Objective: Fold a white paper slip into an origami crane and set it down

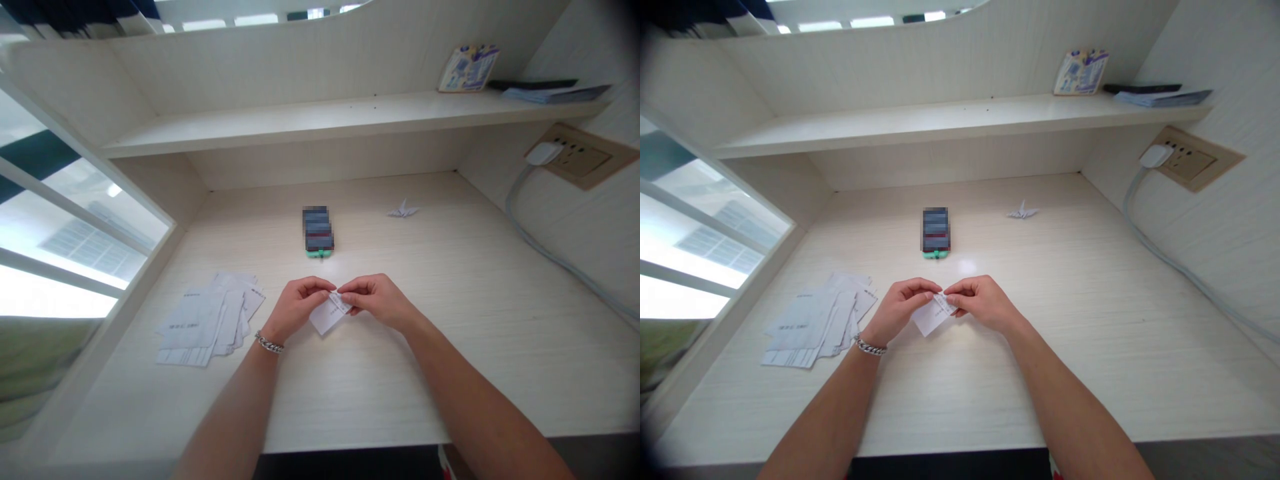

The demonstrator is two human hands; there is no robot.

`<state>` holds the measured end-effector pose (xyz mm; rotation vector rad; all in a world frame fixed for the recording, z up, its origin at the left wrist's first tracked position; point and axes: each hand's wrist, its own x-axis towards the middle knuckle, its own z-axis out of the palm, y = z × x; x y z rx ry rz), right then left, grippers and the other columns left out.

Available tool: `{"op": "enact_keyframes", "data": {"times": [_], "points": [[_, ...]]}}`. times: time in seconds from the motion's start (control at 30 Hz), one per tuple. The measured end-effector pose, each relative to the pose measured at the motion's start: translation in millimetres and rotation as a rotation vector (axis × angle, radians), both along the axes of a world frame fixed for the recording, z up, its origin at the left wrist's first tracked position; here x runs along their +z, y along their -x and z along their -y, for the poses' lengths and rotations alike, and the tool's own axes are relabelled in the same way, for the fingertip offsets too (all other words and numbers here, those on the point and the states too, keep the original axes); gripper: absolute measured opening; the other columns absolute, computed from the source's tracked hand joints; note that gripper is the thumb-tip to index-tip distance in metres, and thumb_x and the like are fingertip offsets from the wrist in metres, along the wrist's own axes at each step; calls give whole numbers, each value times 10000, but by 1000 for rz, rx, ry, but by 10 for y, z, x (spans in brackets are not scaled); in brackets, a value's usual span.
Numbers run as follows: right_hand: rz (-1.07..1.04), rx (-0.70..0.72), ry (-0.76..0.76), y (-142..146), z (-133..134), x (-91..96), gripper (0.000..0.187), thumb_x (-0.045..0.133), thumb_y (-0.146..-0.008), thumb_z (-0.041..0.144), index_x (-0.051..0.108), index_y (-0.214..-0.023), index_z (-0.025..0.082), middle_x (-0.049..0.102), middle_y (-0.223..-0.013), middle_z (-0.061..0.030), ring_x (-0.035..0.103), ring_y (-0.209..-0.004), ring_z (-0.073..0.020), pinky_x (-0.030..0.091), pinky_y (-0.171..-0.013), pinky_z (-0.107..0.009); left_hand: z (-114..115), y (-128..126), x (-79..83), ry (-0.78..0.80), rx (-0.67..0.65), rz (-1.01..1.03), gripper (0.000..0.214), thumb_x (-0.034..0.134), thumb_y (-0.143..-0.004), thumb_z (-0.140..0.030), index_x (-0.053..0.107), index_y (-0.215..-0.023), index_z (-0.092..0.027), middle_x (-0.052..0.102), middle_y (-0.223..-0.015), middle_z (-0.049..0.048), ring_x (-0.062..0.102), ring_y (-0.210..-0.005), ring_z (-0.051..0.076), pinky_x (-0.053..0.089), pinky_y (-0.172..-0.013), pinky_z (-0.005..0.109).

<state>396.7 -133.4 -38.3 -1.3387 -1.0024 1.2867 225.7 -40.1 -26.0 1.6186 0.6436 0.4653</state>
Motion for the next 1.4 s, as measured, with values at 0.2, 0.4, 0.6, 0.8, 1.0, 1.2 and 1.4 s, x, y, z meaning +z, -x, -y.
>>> {"op": "enact_keyframes", "data": {"times": [0.2,0.4,0.6,0.8,1.0,1.2,1.4], "points": [[22,-58,-20,37,-1,10,309,712,-656,341,696,-880,129,694,-738,-64,652,-659,-166,551,-623,-310,1,-39,-94,10,94,-30,278,691,-678,-330,671,-858,-119,690,-813,92,626,-710,168,480,-612,248],[35,-212,-70,30,-26,-15,361,736,-616,383,665,-855,123,676,-659,-52,651,-614,-178,547,-589,-323,-24,-40,-124,65,143,15,303,702,-669,-329,667,-882,-117,693,-815,93,627,-704,162,484,-620,247],[106,-259,-111,48,-26,-15,308,736,-632,355,660,-833,134,657,-626,-34,623,-579,-156,524,-574,-299,20,-62,-114,58,72,-5,295,654,-715,-363,678,-884,-123,699,-858,100,630,-734,175,481,-635,257],[41,-302,-123,87,-27,4,351,754,-610,328,653,-886,137,677,-675,-42,633,-607,-159,527,-604,-306,48,-102,-130,40,128,-34,317,664,-697,-396,689,-853,-121,706,-821,93,626,-702,176,459,-577,241],[1,-331,-127,99,-38,-3,350,760,-585,365,676,-836,135,683,-659,-47,644,-612,-178,537,-627,-333,51,-93,-107,36,135,-39,327,673,-686,-398,691,-860,-121,708,-828,92,626,-701,175,459,-578,241],[-17,-315,-104,89,-42,-5,339,769,-572,358,680,-813,137,691,-658,-53,648,-607,-185,539,-626,-342,46,-88,-88,60,125,-52,334,692,-660,-397,697,-853,-123,710,-823,93,631,-687,181,458,-559,245],[-33,-315,-94,90,-39,-11,344,787,-550,332,676,-811,138,692,-650,-50,647,-603,-181,536,-624,-334,46,-85,-100,65,117,-39,320,689,-668,-390,694,-849,-126,711,-826,89,630,-694,177,459,-574,242]]}}
